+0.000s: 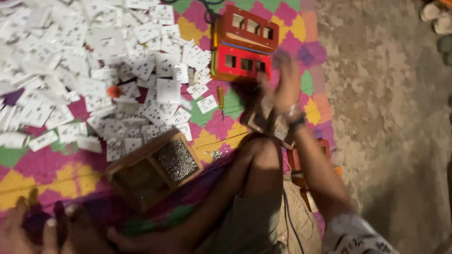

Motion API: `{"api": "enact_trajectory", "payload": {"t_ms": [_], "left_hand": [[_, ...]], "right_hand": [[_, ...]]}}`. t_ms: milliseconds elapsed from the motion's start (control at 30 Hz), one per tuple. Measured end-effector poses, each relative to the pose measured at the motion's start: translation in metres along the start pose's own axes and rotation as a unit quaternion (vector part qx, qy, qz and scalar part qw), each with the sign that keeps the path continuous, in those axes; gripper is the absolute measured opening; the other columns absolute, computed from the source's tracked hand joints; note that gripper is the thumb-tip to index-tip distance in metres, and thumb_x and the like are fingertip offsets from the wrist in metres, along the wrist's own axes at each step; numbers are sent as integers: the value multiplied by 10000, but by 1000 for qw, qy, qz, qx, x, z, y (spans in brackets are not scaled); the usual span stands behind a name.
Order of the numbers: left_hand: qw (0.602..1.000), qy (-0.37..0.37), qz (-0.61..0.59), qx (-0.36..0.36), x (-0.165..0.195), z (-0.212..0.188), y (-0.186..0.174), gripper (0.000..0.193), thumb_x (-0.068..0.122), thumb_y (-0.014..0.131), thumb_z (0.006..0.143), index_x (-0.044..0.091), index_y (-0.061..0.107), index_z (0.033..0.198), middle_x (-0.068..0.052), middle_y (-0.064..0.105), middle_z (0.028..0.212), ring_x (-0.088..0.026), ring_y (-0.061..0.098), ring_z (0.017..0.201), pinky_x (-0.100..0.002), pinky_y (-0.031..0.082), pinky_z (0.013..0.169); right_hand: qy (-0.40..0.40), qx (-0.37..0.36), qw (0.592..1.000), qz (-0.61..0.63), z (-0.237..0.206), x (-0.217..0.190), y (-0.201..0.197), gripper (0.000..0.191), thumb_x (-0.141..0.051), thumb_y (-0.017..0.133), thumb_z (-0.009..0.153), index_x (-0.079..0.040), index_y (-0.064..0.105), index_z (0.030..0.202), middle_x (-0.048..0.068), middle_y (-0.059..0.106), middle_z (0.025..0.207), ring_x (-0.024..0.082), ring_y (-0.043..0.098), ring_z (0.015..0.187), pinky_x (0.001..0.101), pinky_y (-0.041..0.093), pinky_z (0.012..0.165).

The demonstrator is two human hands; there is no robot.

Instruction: The person sits on a mat and assembles electrical switch plates by inserting white switch modules into colored frames and securing them with screws. They handle multiple frames and switch modules, using a screwdriver to fasten the components together.

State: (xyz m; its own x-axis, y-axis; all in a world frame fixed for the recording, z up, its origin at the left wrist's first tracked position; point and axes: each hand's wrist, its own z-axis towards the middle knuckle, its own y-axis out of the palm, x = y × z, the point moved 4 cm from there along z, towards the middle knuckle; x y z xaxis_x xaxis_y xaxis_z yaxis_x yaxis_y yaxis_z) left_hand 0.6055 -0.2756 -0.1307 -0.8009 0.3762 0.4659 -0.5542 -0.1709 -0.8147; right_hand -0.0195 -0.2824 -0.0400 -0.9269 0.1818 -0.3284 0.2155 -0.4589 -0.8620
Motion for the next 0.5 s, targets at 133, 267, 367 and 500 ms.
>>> {"api": "enact_trajectory", "payload": {"t_ms": [133, 267, 367, 500], "left_hand": [[999, -51, -1, 17, 1, -69, -17, 587, 299, 695, 989, -101, 535, 1388, -296, 574, 1279, -440, 583, 1112, -485, 476, 1056], [995, -91, -27, 19, -8, -82, -37, 566, 296, 701, 976, -93, 548, 1356, -282, 593, 1257, -410, 608, 1124, -450, 505, 1033], [990, -130, -39, 37, -12, -81, -50, 531, 227, 700, 972, -70, 560, 1389, -278, 607, 1292, -386, 618, 1165, -418, 521, 1011], [965, -199, -161, 62, -7, -66, -47, 466, 149, 682, 988, -5, 580, 1416, -207, 645, 1276, -289, 653, 1137, -383, 537, 1022]], "right_hand": [[-214, -120, 959, -144, 126, 25, 30, 1185, -348, 984, 608, 34, 326, 1517, 346, 440, 1488, 533, 430, 1309, 619, 381, 1048], [-44, -347, 937, -18, 155, 16, 64, 961, -354, 913, 531, -19, 496, 1330, 209, 619, 1300, 410, 605, 1202, 477, 502, 1018], [-58, -260, 958, -112, 151, -6, 58, 824, -410, 949, 556, -25, 649, 1220, 227, 604, 1245, 432, 605, 1122, 486, 517, 971], [-135, -86, 986, -54, 112, -78, 16, 792, -439, 1010, 573, 43, 661, 1095, 233, 616, 1102, 409, 614, 1007, 476, 542, 847]]}}
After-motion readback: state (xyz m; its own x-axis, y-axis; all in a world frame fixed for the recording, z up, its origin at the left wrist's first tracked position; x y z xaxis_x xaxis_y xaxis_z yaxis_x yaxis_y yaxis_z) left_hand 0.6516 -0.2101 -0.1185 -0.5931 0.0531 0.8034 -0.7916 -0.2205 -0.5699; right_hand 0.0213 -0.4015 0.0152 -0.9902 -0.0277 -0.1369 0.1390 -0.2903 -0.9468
